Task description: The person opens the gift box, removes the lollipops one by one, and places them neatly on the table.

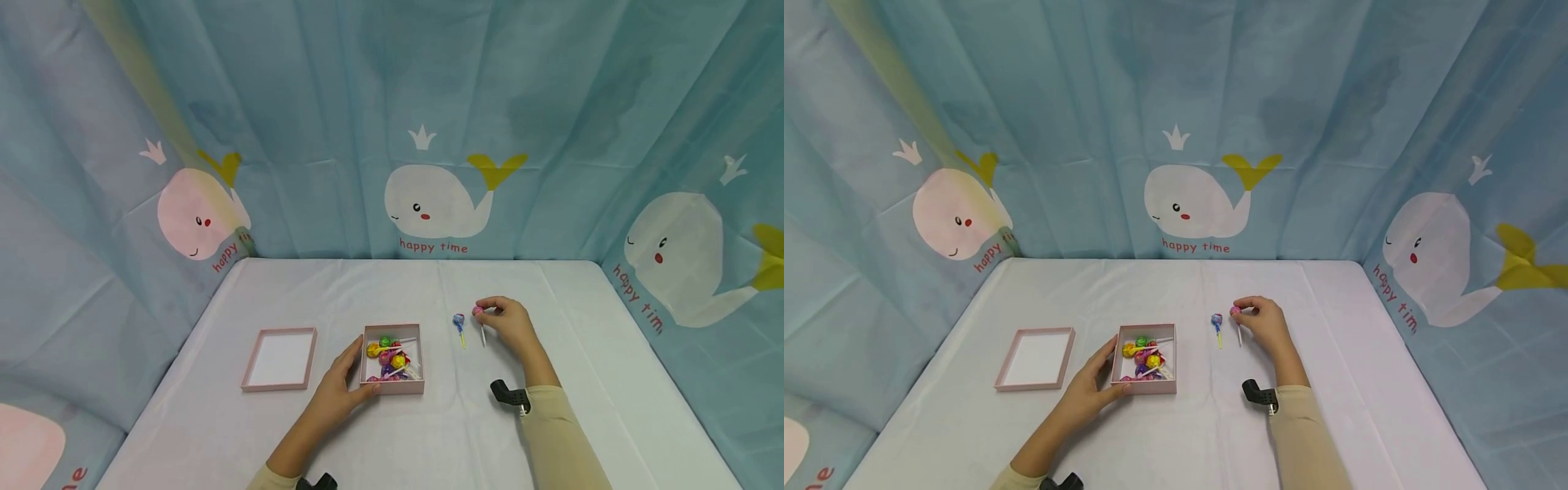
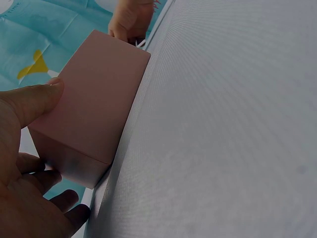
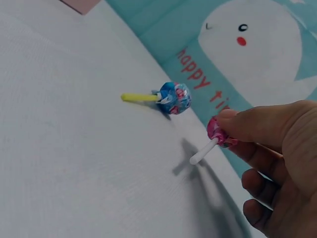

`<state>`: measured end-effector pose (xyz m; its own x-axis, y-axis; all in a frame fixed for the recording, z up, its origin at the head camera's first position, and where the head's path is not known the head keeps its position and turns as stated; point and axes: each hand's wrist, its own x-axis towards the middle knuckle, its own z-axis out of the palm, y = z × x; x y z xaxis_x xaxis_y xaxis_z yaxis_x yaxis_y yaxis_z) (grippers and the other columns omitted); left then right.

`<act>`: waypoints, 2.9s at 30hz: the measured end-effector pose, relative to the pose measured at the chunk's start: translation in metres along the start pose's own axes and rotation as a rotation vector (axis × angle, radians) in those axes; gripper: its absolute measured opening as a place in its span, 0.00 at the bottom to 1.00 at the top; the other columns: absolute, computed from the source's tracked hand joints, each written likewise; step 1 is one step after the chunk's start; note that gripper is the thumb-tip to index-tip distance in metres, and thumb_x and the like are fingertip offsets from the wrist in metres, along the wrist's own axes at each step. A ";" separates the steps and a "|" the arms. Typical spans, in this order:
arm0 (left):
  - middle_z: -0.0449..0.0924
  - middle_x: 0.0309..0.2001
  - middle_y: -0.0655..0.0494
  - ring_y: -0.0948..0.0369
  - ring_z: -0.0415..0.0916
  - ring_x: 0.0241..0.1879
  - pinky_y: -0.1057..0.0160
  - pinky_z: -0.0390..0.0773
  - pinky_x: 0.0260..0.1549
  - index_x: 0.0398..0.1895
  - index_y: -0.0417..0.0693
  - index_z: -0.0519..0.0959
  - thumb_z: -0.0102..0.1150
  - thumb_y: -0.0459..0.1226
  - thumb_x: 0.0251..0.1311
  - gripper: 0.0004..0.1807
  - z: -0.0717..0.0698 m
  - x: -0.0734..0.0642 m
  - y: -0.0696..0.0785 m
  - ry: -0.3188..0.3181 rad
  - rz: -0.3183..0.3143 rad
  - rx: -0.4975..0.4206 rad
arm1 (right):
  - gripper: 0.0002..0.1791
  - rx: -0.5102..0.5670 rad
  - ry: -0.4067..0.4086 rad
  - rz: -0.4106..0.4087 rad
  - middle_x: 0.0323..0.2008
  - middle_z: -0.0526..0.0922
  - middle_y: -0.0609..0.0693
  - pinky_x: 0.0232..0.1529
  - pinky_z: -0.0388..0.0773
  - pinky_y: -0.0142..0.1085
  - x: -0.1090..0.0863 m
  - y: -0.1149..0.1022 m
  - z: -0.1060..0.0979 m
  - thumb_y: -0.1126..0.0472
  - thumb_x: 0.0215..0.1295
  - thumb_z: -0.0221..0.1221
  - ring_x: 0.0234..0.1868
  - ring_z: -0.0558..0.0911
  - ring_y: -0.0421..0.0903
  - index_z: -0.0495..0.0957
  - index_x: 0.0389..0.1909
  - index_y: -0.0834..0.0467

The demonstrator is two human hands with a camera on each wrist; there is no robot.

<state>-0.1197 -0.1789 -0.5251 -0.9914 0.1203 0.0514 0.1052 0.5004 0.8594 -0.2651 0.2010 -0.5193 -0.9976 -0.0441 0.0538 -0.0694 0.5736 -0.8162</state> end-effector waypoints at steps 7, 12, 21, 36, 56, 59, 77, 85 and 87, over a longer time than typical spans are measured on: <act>0.58 0.80 0.50 0.45 0.54 0.79 0.43 0.59 0.76 0.82 0.60 0.57 0.80 0.48 0.52 0.55 0.000 0.000 -0.001 -0.002 0.005 0.008 | 0.17 -0.040 -0.021 0.017 0.52 0.85 0.54 0.48 0.75 0.41 -0.001 0.006 0.003 0.53 0.63 0.72 0.48 0.79 0.51 0.87 0.50 0.54; 0.58 0.79 0.49 0.44 0.54 0.79 0.41 0.58 0.76 0.82 0.60 0.58 0.79 0.50 0.53 0.54 0.000 0.000 -0.002 -0.002 0.007 0.016 | 0.16 -0.054 -0.026 0.007 0.50 0.86 0.55 0.44 0.75 0.39 -0.001 0.005 0.003 0.55 0.63 0.72 0.44 0.78 0.50 0.87 0.50 0.55; 0.57 0.80 0.51 0.47 0.52 0.79 0.43 0.56 0.77 0.82 0.61 0.57 0.79 0.48 0.52 0.55 -0.001 0.001 0.000 -0.009 -0.004 -0.008 | 0.18 -0.064 -0.033 0.013 0.50 0.85 0.55 0.43 0.74 0.39 0.000 0.004 0.001 0.54 0.64 0.71 0.44 0.77 0.49 0.86 0.52 0.55; 0.56 0.80 0.51 0.47 0.52 0.79 0.43 0.57 0.77 0.82 0.62 0.57 0.79 0.48 0.53 0.55 0.000 0.001 0.000 -0.011 -0.009 0.001 | 0.19 -0.051 0.032 -0.043 0.54 0.84 0.56 0.51 0.74 0.47 0.001 -0.005 -0.007 0.56 0.63 0.71 0.53 0.75 0.55 0.85 0.54 0.57; 0.56 0.80 0.53 0.49 0.52 0.80 0.44 0.56 0.77 0.82 0.58 0.56 0.78 0.51 0.53 0.56 -0.001 0.000 0.000 -0.013 0.020 -0.019 | 0.14 -0.012 0.021 -0.290 0.50 0.85 0.48 0.51 0.73 0.45 -0.010 -0.057 0.001 0.57 0.64 0.71 0.49 0.75 0.53 0.87 0.50 0.52; 0.56 0.80 0.55 0.51 0.51 0.80 0.46 0.55 0.78 0.82 0.58 0.56 0.79 0.51 0.52 0.56 -0.001 0.001 -0.001 -0.015 0.025 -0.033 | 0.13 -0.003 -0.017 -0.323 0.51 0.85 0.46 0.52 0.74 0.48 -0.013 -0.066 0.008 0.57 0.65 0.71 0.50 0.76 0.53 0.87 0.50 0.50; 0.57 0.80 0.57 0.52 0.54 0.79 0.46 0.57 0.77 0.82 0.56 0.56 0.79 0.47 0.53 0.56 0.000 0.001 0.001 -0.020 0.025 -0.047 | 0.12 -0.049 -0.267 -0.459 0.48 0.85 0.38 0.52 0.78 0.43 -0.025 -0.127 0.044 0.57 0.64 0.71 0.50 0.77 0.43 0.87 0.48 0.44; 0.57 0.80 0.51 0.49 0.58 0.78 0.47 0.62 0.75 0.82 0.52 0.56 0.79 0.44 0.53 0.55 0.000 0.001 0.000 -0.024 0.059 -0.066 | 0.13 -0.091 -0.472 -0.527 0.47 0.86 0.43 0.53 0.82 0.48 -0.029 -0.147 0.067 0.59 0.65 0.70 0.50 0.79 0.46 0.87 0.50 0.51; 0.57 0.80 0.51 0.49 0.58 0.77 0.48 0.62 0.74 0.82 0.52 0.56 0.79 0.43 0.54 0.55 -0.001 0.001 -0.001 -0.027 0.076 -0.073 | 0.13 -0.098 -0.518 -0.543 0.47 0.87 0.45 0.53 0.82 0.48 -0.032 -0.152 0.074 0.60 0.65 0.70 0.51 0.80 0.48 0.88 0.49 0.53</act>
<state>-0.1210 -0.1799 -0.5253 -0.9784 0.1785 0.1047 0.1726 0.4250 0.8886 -0.2225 0.0552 -0.4396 -0.6944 -0.7065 0.1369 -0.5749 0.4303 -0.6960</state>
